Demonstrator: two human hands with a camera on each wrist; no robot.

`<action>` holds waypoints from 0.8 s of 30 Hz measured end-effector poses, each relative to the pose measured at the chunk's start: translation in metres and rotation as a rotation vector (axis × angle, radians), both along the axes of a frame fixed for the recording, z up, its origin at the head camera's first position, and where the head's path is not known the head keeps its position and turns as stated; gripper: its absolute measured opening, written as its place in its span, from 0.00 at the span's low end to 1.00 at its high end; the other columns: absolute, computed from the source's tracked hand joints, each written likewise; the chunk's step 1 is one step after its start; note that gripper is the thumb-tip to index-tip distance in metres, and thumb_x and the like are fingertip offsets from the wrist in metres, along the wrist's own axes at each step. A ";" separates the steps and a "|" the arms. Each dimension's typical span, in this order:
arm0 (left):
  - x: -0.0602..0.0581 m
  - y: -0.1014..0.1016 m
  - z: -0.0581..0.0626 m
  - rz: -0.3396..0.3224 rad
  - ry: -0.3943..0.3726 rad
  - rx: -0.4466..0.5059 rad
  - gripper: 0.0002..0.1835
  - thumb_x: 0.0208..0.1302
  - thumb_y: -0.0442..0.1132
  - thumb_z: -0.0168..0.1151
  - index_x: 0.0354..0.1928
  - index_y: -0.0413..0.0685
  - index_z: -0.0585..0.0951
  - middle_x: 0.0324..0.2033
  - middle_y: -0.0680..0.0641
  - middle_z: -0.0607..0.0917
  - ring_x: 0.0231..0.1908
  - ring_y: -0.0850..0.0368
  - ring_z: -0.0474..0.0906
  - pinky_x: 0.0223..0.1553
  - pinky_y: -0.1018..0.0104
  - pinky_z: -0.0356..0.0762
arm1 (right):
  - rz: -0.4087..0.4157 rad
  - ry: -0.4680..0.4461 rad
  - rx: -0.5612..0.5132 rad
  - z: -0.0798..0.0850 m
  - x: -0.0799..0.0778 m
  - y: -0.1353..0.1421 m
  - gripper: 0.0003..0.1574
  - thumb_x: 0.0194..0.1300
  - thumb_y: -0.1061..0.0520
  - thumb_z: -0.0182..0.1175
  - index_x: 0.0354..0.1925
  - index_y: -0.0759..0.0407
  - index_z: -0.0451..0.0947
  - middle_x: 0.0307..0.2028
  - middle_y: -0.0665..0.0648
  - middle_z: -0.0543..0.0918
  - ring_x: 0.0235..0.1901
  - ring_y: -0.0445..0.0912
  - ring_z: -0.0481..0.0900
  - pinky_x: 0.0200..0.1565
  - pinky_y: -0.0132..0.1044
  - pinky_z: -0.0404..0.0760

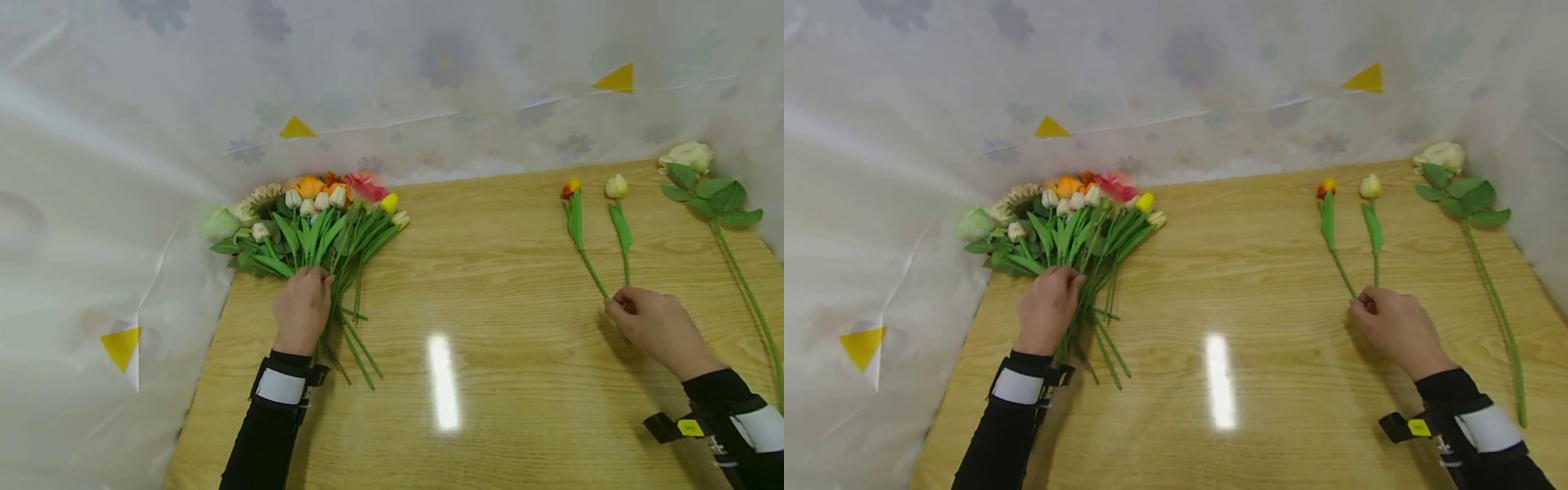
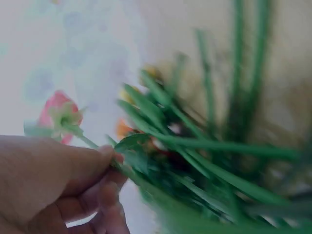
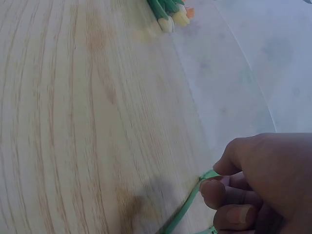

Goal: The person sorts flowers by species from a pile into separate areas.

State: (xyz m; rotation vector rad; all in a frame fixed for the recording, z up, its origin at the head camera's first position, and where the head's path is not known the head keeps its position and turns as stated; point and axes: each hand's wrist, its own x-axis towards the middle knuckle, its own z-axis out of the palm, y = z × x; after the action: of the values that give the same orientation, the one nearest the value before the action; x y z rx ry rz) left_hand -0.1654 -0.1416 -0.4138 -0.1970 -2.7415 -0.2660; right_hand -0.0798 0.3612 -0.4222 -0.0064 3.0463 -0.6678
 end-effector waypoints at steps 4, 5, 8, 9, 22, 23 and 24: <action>0.004 0.016 0.018 -0.126 -0.115 0.151 0.10 0.71 0.45 0.61 0.41 0.48 0.87 0.28 0.47 0.85 0.20 0.55 0.77 0.19 0.64 0.70 | 0.027 0.042 -0.024 0.003 0.000 -0.007 0.16 0.74 0.55 0.53 0.31 0.62 0.79 0.18 0.50 0.70 0.17 0.39 0.62 0.21 0.32 0.59; 0.005 0.021 0.023 -0.153 -0.168 0.205 0.11 0.72 0.46 0.60 0.42 0.49 0.86 0.28 0.48 0.86 0.21 0.57 0.76 0.20 0.65 0.69 | 0.038 0.052 -0.031 0.004 0.000 -0.010 0.15 0.74 0.55 0.54 0.31 0.61 0.79 0.18 0.49 0.70 0.17 0.38 0.62 0.20 0.32 0.59; 0.009 0.036 0.033 -0.223 -0.319 0.382 0.12 0.72 0.47 0.60 0.46 0.50 0.86 0.32 0.51 0.86 0.25 0.60 0.77 0.24 0.65 0.72 | 0.086 0.071 -0.072 0.007 -0.001 -0.021 0.14 0.74 0.56 0.54 0.33 0.60 0.80 0.18 0.48 0.72 0.16 0.35 0.63 0.20 0.31 0.61; 0.011 0.041 0.036 -0.248 -0.362 0.441 0.12 0.72 0.47 0.60 0.47 0.49 0.86 0.34 0.52 0.86 0.26 0.60 0.78 0.25 0.65 0.72 | 0.104 0.080 -0.087 0.007 -0.001 -0.026 0.13 0.74 0.56 0.55 0.33 0.60 0.80 0.18 0.48 0.73 0.16 0.35 0.64 0.20 0.31 0.62; 0.031 0.124 0.025 -0.522 -0.772 0.923 0.12 0.68 0.48 0.64 0.46 0.50 0.86 0.32 0.40 0.88 0.32 0.39 0.85 0.30 0.55 0.83 | 0.428 -0.126 -0.528 0.012 0.011 -0.122 0.11 0.76 0.55 0.53 0.41 0.58 0.80 0.20 0.49 0.77 0.18 0.36 0.70 0.21 0.31 0.69; 0.032 0.130 0.025 -0.529 -0.778 0.949 0.12 0.68 0.48 0.65 0.46 0.50 0.86 0.32 0.39 0.88 0.32 0.38 0.85 0.31 0.52 0.84 | 0.461 -0.155 -0.569 0.012 0.012 -0.129 0.11 0.77 0.55 0.52 0.42 0.59 0.80 0.20 0.51 0.78 0.18 0.37 0.71 0.22 0.31 0.70; 0.032 0.135 0.025 -0.538 -0.784 0.979 0.12 0.68 0.48 0.65 0.45 0.49 0.86 0.32 0.38 0.88 0.32 0.37 0.85 0.32 0.50 0.84 | 0.495 -0.185 -0.614 0.012 0.014 -0.134 0.11 0.77 0.56 0.52 0.44 0.60 0.79 0.21 0.53 0.79 0.17 0.37 0.71 0.22 0.31 0.71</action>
State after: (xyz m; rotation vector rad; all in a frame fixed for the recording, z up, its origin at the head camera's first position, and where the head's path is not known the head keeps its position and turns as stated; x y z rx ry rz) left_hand -0.1331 -0.0069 -0.3889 -0.6400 -2.7629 -2.1198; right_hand -0.0654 0.2271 -0.4101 -0.6352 2.3917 -1.3968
